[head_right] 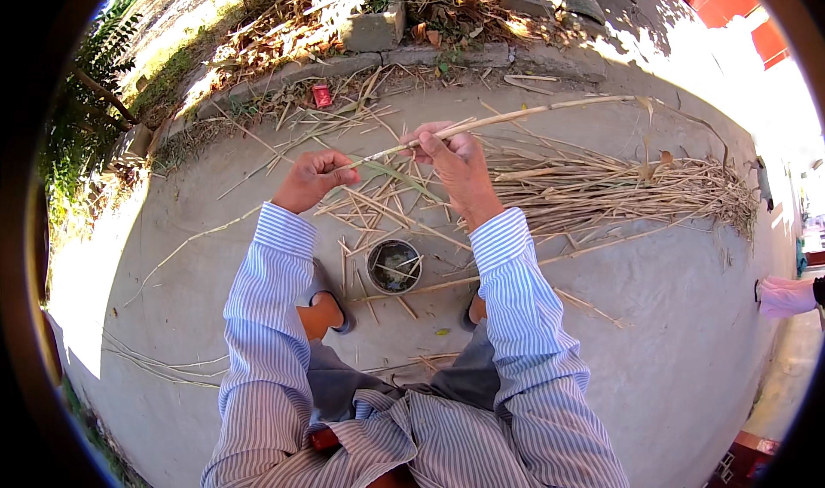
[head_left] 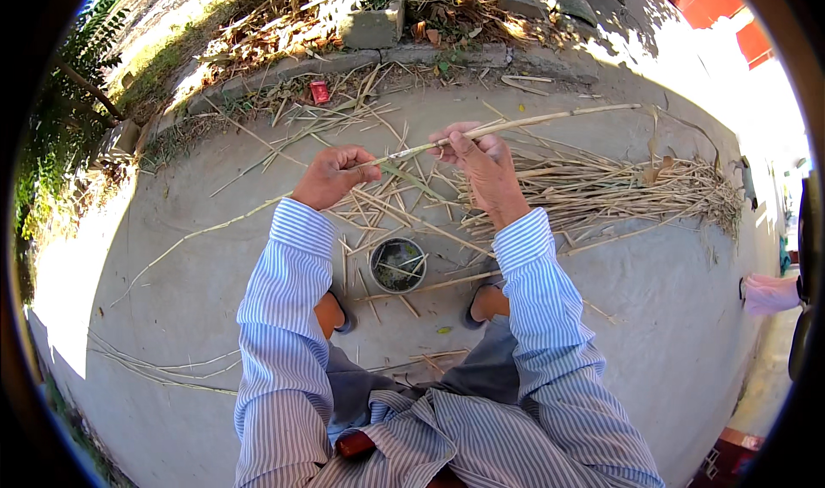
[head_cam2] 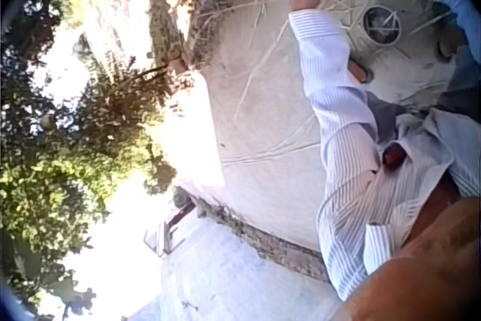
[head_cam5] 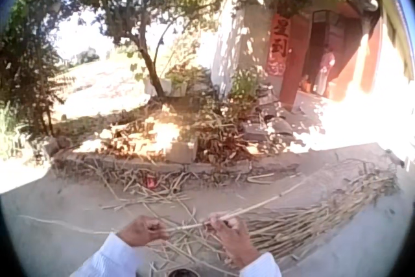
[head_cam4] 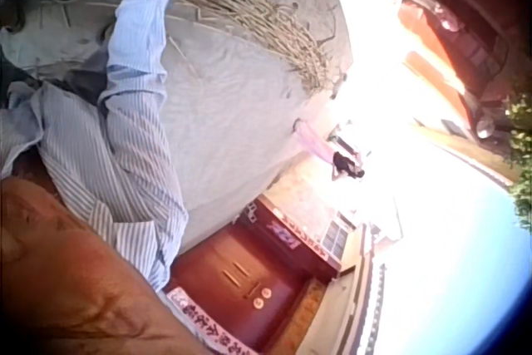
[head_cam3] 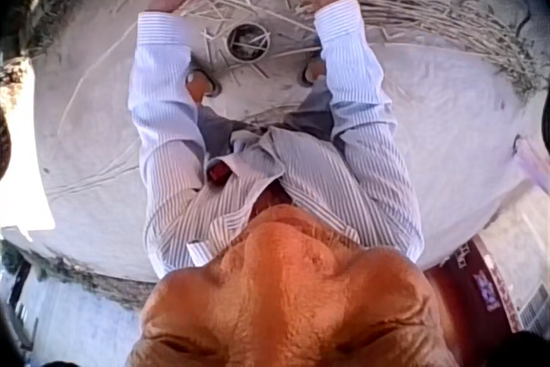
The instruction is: The person sits on the ground and repeatedly picks up long dried sticks, strips off outer layers by hand, and places the processed pieces into a metal bowl. The person continues this repetitive manual processing throughout the clip.
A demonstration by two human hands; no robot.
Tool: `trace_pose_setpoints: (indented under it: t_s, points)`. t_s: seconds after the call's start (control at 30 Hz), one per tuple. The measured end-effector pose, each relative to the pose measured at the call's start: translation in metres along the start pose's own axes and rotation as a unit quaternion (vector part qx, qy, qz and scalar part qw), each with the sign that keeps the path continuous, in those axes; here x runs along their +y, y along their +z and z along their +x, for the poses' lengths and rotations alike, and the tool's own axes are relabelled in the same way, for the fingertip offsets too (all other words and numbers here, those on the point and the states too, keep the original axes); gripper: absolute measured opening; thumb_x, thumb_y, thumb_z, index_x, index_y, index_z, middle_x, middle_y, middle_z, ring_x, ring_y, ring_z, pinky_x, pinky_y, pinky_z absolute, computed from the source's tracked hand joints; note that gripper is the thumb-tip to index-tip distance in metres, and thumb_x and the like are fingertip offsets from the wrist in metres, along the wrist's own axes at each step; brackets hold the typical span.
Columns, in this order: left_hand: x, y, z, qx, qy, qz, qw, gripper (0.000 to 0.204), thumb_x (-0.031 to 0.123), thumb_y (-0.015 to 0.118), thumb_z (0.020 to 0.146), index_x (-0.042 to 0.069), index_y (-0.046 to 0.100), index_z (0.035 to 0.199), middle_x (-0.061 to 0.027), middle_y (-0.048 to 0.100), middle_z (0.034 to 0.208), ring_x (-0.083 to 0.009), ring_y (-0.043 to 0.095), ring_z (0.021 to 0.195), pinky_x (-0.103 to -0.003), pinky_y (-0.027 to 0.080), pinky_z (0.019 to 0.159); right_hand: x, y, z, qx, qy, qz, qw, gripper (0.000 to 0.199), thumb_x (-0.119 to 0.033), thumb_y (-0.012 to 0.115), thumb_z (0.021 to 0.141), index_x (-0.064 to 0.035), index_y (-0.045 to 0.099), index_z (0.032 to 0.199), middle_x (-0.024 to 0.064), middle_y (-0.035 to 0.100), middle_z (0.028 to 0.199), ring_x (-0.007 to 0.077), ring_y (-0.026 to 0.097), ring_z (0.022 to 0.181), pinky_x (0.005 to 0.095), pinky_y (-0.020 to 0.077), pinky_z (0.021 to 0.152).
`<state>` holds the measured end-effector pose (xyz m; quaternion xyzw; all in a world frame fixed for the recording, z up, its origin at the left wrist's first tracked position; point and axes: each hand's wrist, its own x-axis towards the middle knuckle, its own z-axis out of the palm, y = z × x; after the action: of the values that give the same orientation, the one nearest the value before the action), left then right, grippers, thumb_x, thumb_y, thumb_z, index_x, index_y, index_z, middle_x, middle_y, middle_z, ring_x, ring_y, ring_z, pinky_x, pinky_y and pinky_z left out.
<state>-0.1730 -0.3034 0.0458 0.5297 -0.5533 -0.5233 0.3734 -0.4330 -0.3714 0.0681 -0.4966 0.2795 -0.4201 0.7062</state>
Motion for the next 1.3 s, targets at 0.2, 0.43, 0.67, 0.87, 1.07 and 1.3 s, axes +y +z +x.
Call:
trace_pose_setpoints:
  t_s: [0.2, 0.43, 0.67, 0.87, 1.07, 1.3]
  points:
    - [0.009, -0.01, -0.003, 0.047, -0.014, -0.081, 0.996, 0.019, 0.013, 0.07, 0.085, -0.003, 0.063, 0.092, -0.0068, 0.067, 0.079, -0.0122, 0.064, 0.071, -0.025, 0.052, 0.068, -0.005, -0.003, -0.002, -0.055, -0.014, -0.003, 0.998, 0.028, -0.026, 0.063, 0.091, -0.0026, 0.057, 0.104, 0.0198, 0.064, 0.105, 0.0265, 0.063, 0.096, 0.038, 0.0494, 0.088]
    - [-0.019, -0.063, -0.015, 0.351, 0.017, 0.249, 0.903, 0.026, 0.025, 0.066, 0.088, 0.0, 0.062, 0.094, -0.0076, 0.068, 0.079, -0.0125, 0.063, 0.076, -0.029, 0.049, 0.067, -0.006, -0.002, -0.001, -0.026, -0.014, 0.012, 0.999, 0.028, -0.027, 0.063, 0.091, -0.0016, 0.057, 0.103, 0.0167, 0.066, 0.102, 0.0241, 0.066, 0.092, 0.034, 0.0511, 0.084]
    - [0.001, -0.033, -0.017, 0.229, 0.135, 0.358, 0.895, 0.029, 0.03, 0.063, 0.09, 0.002, 0.065, 0.098, -0.0065, 0.064, 0.075, -0.0109, 0.059, 0.077, -0.031, 0.046, 0.067, -0.012, -0.013, -0.001, -0.006, -0.028, 0.024, 0.999, 0.028, -0.025, 0.064, 0.09, -0.0023, 0.058, 0.106, 0.0181, 0.065, 0.105, 0.0245, 0.065, 0.092, 0.0344, 0.051, 0.082]
    - [-0.005, -0.02, -0.008, 0.107, 0.067, 0.089, 0.988, 0.019, 0.02, 0.062, 0.089, 0.001, 0.066, 0.089, -0.0069, 0.063, 0.072, -0.0104, 0.058, 0.068, -0.028, 0.045, 0.061, -0.012, -0.016, 0.003, 0.027, -0.04, 0.045, 0.998, 0.031, -0.026, 0.064, 0.09, 0.0004, 0.056, 0.106, 0.0153, 0.066, 0.099, 0.0209, 0.065, 0.087, 0.033, 0.0524, 0.081]
    - [0.013, 0.01, -0.001, 0.177, 0.203, 0.528, 0.805, 0.015, 0.017, 0.067, 0.079, 0.006, 0.057, 0.078, -0.0103, 0.06, 0.068, -0.0313, 0.058, 0.068, -0.042, 0.042, 0.064, -0.008, -0.019, 0.003, 0.096, -0.069, -0.016, 0.993, 0.034, -0.031, 0.064, 0.09, -0.0013, 0.058, 0.104, 0.0115, 0.066, 0.096, 0.0168, 0.064, 0.085, 0.0321, 0.0525, 0.079]
    - [0.008, -0.003, -0.009, 0.242, 0.161, 0.581, 0.76, 0.019, 0.019, 0.071, 0.075, 0.006, 0.059, 0.082, -0.0107, 0.061, 0.073, -0.0292, 0.057, 0.072, -0.043, 0.04, 0.072, -0.008, -0.009, 0.001, 0.082, -0.061, 0.041, 0.994, 0.037, -0.035, 0.065, 0.089, -0.0029, 0.059, 0.105, 0.0095, 0.066, 0.097, 0.0167, 0.062, 0.086, 0.0335, 0.0507, 0.081]
